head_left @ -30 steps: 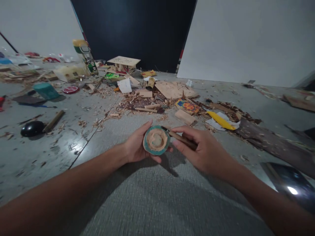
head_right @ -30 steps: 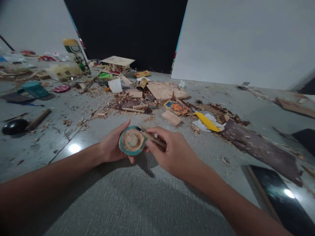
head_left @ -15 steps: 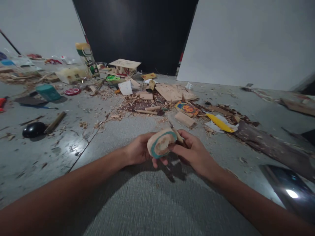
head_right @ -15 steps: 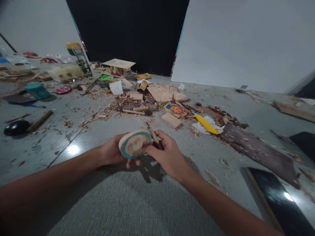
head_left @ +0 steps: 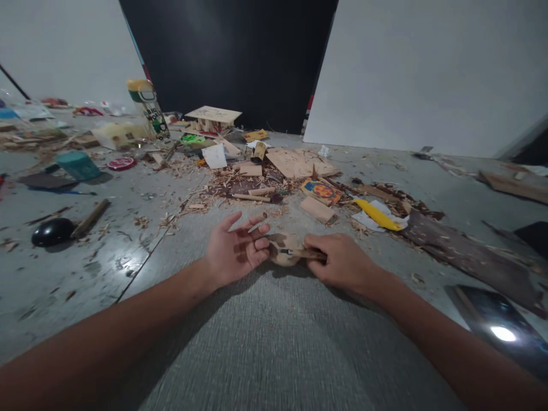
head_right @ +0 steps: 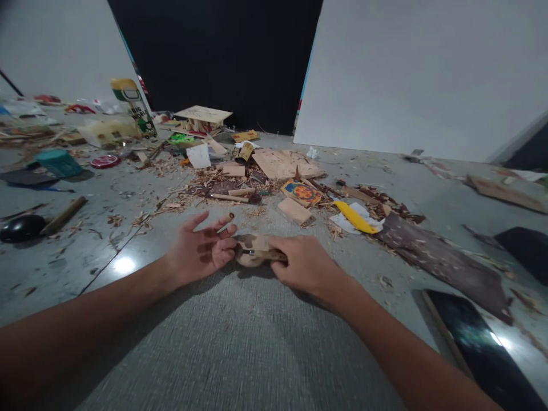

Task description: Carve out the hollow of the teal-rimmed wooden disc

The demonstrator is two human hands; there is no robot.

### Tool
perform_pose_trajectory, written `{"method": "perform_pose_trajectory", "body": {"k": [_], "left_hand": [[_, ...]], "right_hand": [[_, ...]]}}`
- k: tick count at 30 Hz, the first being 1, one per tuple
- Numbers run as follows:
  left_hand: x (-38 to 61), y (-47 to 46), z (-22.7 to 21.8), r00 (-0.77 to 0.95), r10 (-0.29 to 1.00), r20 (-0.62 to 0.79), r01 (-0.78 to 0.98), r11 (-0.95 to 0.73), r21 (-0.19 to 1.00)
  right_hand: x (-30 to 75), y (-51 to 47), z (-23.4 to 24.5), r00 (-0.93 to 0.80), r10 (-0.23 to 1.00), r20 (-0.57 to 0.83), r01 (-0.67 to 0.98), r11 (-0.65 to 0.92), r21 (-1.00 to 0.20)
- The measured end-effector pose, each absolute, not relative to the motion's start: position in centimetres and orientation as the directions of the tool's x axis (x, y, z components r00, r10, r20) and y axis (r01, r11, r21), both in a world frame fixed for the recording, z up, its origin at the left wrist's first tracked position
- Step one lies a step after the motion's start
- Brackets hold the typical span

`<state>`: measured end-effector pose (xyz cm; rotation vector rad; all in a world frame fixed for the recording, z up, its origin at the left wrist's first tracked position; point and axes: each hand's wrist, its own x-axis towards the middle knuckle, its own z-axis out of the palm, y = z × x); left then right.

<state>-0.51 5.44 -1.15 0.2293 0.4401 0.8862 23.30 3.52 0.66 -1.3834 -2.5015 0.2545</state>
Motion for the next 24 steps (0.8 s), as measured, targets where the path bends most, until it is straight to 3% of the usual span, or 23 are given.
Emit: {"method": "perform_pose_trajectory", "body": {"k": [5,8,11,14,16,18,20,22,24], "left_hand": [[-0.2,5.5,-0.9,0.525,0.785,-0.328,-0.695,0.618,0.367],[-0.1,5.4,-0.7,0.501,0.795,-0.342,-0.700,0.605,0.380],[-0.1,5.3,-0.5,0.473,0.810,-0.347,-0.711,0.584,0.392],[-0.3,5.3,-0.5,0.444,0.825,-0.349,-0.739,0.558,0.378],[-0.3,5.3,-0.6,0.450,0.829,-0.331,-0.744,0.553,0.374],[-0.1,5.3,-0.8,0.472,0.831,-0.295,-0.714,0.556,0.426],[0.3,5.1,-1.0,0.467,0.855,-0.228,-0.666,0.509,0.545],[0.9,4.8,-1.4,0.463,0.877,-0.127,-0.605,0.417,0.679],[1.3,4.5,-1.7,0.496,0.867,-0.054,-0.524,0.349,0.777]], "right_hand": [[21.7,2.7,0.7,-0.377,0.877,0.300,0.779,0.475,-0.409],[20.9,2.1,0.0,-0.474,0.850,0.229,0.730,0.525,-0.438],[20.7,2.1,-0.5,-0.434,0.880,0.192,0.725,0.468,-0.505],[20.9,2.5,-0.2,-0.292,0.950,0.106,0.545,0.257,-0.798],[21.0,2.7,0.5,-0.214,0.974,-0.067,0.228,-0.017,-0.974],[20.9,2.6,1.1,-0.228,0.940,-0.255,-0.118,-0.287,-0.951],[20.3,2.2,1.5,-0.287,0.885,-0.367,-0.323,-0.450,-0.833],[19.6,1.7,1.4,-0.321,0.859,-0.398,-0.373,-0.501,-0.781],[19.0,1.3,1.0,-0.317,0.864,-0.391,-0.345,-0.489,-0.801]]}}
